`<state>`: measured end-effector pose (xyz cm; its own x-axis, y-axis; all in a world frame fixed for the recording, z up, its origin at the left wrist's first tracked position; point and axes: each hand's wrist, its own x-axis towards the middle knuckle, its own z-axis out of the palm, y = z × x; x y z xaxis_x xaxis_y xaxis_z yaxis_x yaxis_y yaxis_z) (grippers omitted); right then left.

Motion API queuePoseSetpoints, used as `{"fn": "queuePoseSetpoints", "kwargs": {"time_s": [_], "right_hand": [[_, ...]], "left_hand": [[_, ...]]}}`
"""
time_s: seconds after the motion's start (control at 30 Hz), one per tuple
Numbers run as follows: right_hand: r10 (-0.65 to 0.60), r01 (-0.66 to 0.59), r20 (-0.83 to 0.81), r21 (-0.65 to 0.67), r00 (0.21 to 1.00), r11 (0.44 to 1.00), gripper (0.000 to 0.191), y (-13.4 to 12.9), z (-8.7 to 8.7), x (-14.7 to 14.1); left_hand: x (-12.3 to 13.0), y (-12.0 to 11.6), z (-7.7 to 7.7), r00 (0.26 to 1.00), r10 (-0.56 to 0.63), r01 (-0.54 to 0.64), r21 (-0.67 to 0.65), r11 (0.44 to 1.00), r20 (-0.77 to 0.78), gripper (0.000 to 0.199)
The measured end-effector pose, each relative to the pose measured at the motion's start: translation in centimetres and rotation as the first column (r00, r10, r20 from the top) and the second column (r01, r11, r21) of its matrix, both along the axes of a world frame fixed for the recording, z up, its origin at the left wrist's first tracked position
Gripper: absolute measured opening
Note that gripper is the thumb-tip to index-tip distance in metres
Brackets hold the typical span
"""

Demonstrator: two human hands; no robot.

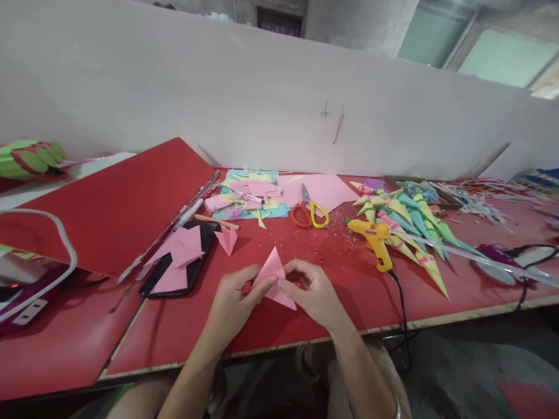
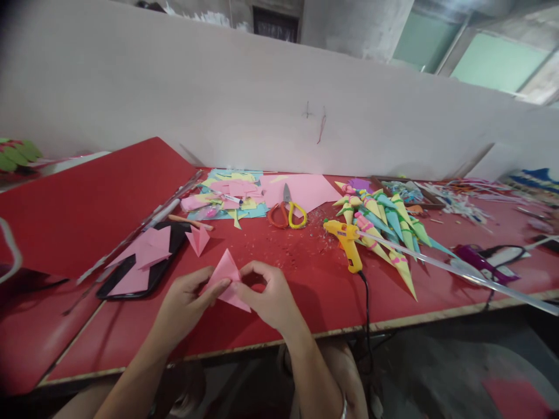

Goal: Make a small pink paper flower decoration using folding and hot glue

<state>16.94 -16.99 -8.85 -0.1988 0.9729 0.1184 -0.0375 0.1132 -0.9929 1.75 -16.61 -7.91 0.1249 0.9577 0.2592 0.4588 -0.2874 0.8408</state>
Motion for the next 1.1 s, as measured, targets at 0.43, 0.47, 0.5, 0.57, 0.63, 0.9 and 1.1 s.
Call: {"fn": "queuePoseSetpoints", "kwargs": {"time_s": [0.43,0.47,0.5,0.57,0.63,0.9,1.1], "right_hand": [[-0.165,0.163,0.023,0.08,0.986,0.983,0.02,0.0,0.0,-0.3],[-0.162,0.16,0.017,0.076,0.987,0.984,0.02,0.1,-0.1,-0.2],[-0.15,0.149,0.013,0.073,0.989,0.986,0.019,0.1,-0.1,-0.2],[-0.103,0.102,0.003,0.067,0.995,0.993,0.02,0.1,-0.2,0.0],[-0.022,0.023,-0.014,0.055,1.0,0.998,0.024,0.1,-0.3,0.1],[0.032,-0.041,0.111,0.087,0.993,0.995,0.04,0.0,-0.7,-0.3],[-0.044,0.038,0.115,0.05,0.992,0.998,0.042,0.4,-1.2,-0.6]], "left_hand": [[-0.3,-0.1,0.2,0.996,-0.087,0.087,0.051,0.995,-0.002,0.037],[-0.4,-0.1,0.2,0.996,-0.095,0.095,0.058,0.994,-0.003,0.037],[-0.5,0.0,0.2,0.995,-0.098,0.098,0.065,0.993,-0.006,0.038],[-0.7,0.1,0.2,0.995,-0.098,0.099,0.08,0.992,-0.014,0.039],[-1.0,0.1,0.2,0.994,-0.106,0.108,0.08,0.991,-0.032,0.04],[-1.2,0.2,0.2,0.983,-0.173,0.176,0.04,0.984,-0.058,0.042],[-0.7,0.3,0.2,0.993,-0.111,0.113,0.048,0.992,-0.047,0.039]]}}
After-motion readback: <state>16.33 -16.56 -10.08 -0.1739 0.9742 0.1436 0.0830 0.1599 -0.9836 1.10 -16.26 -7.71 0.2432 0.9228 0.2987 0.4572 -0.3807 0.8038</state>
